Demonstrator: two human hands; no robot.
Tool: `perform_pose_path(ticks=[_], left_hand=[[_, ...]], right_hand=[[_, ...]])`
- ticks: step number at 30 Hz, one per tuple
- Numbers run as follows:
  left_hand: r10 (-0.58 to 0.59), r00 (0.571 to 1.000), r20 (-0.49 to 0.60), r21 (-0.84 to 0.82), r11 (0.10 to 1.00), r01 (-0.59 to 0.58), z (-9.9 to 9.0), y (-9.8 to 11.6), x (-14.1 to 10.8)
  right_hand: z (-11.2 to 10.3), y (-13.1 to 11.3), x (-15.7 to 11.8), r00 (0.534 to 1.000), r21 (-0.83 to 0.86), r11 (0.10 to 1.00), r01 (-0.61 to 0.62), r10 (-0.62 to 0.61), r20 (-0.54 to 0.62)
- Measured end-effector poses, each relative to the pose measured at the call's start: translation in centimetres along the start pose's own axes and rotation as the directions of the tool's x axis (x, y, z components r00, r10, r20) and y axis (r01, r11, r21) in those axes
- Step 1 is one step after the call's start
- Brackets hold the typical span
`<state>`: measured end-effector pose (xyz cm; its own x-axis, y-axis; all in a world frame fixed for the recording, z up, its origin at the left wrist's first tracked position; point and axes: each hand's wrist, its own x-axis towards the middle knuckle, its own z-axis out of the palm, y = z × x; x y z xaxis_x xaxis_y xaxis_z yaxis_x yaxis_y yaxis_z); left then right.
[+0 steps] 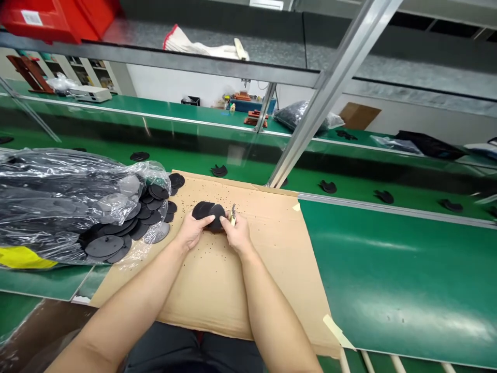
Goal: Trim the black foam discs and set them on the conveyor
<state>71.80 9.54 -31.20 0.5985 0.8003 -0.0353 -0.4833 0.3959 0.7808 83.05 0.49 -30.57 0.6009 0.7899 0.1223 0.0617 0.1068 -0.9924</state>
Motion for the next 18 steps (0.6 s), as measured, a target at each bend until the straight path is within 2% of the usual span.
perform_pose_path(ticks=[4, 8, 10, 12, 15, 18], left_hand=[[-0.104, 0.994, 0.026, -0.031, 0.994, 0.105, 0.39, 0.33, -0.43], [-0.099, 0.994, 0.036, -0.003, 0.995, 0.099, 0.46, 0.56, -0.48], [-0.073, 0.997, 0.03, 0.009, 0.997, 0.072, 0.36, 0.48, -0.41], [-0.065, 0.997, 0.029, 0.011, 0.998, 0.065, 0.24, 0.39, -0.43], [-0.11, 0.993, 0.053, -0.002, 0.994, 0.11, 0.06, 0.42, -0.63], [-0.147, 0.986, 0.081, -0.037, 0.988, 0.151, -0.13, 0.63, -0.83]], right_hand=[[-0.15, 0.04, -0.15, 0.99, -0.28, 0.951, 0.131, -0.138, -0.006], [-0.06, -0.47, -0.36, 0.977, -0.373, 0.907, 0.195, -0.211, -0.003], [0.05, -0.53, -0.43, 0.976, -0.379, 0.905, 0.194, -0.217, -0.017], [0.15, -0.46, -0.49, 0.985, -0.326, 0.932, 0.158, -0.171, -0.013], [0.29, -0.39, -0.66, 0.996, -0.214, 0.974, 0.076, -0.066, 0.053], [0.41, -0.41, -0.93, 0.997, -0.183, 0.981, 0.058, -0.046, 0.068]])
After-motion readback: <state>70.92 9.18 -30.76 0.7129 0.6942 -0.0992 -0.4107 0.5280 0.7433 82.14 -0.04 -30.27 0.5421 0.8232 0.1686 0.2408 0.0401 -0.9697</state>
